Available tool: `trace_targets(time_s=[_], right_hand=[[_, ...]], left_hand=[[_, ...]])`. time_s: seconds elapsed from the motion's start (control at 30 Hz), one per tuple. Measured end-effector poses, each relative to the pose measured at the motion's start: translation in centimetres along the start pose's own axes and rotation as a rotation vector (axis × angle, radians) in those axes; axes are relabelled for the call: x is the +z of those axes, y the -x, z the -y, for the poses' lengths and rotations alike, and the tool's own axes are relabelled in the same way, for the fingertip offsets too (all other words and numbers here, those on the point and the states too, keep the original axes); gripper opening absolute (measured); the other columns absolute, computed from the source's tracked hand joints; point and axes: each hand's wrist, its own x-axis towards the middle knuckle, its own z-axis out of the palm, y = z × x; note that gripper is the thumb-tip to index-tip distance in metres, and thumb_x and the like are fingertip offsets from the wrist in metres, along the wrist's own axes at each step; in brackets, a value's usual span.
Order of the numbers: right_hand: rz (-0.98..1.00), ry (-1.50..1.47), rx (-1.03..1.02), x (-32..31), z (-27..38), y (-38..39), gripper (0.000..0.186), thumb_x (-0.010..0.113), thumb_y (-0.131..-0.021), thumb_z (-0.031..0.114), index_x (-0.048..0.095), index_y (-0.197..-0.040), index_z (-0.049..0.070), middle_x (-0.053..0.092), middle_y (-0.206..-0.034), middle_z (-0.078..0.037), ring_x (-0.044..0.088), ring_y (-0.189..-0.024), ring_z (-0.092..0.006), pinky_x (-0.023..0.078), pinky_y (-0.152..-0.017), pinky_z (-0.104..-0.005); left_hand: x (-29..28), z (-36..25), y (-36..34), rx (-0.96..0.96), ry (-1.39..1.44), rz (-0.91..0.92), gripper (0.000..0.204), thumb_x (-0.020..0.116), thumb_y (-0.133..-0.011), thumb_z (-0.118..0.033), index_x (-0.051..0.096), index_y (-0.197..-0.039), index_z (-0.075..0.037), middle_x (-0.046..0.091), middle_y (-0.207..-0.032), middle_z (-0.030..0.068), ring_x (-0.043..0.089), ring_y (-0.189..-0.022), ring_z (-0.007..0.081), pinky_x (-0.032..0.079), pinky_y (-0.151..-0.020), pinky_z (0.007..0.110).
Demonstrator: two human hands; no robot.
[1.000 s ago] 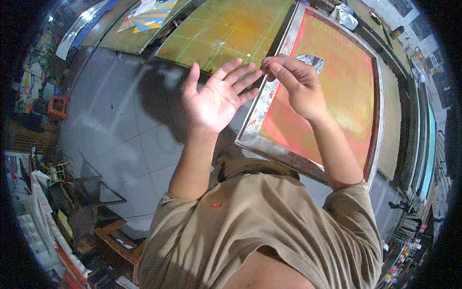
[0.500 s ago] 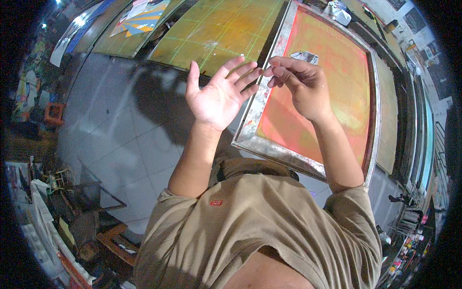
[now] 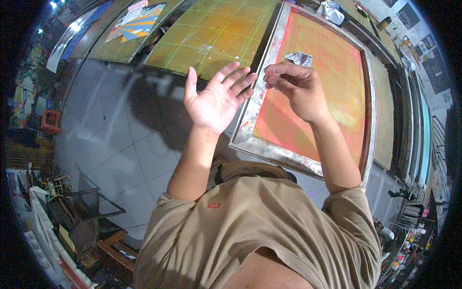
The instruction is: The person moves a screen printing frame to a workbench, wipes it with a cloth, cuts a strip of tape, and applies it to the frame edges. The person also handles a t-shirt and uses scissors to cut tape.
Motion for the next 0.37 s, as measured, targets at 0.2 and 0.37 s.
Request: trace_targets(time_s=[0.2,0.37], right_hand=[[0.016,-0.126,-0.027,0.28,0.25,0.08,0.027,0.053,-0.071,-0.011,0.056,-0.096,-0.001,0.057,-0.080,-0.005,0.054,-0.077,-0.0109,0.045,-0.071,-0.0247],[0.153,-0.044,0.198,-0.32,0.52,-0.15,0.033,0.050,-0.079,-0.004,0.050,-0.110,0.005,0.055,-0.102,-0.008,0.052,-0.095,-0.0135,0.043,-0.079,-0.0224]], left_hand=[[0.43,-0.20,0.31,0.033,-0.019,-0.085,0.076,0.026,-0.077,-0.062,0.041,-0.111,0.005,0.048,-0.108,0.0224,0.044,-0.104,0.0348,0.036,-0.086,0.043],[-0.33,-0.64,0.65,0.037,-0.002,-0.089,0.078,0.025,-0.076,-0.063,0.041,-0.112,0.004,0.043,-0.114,0.0235,0.043,-0.105,0.0349,0.034,-0.089,0.044]])
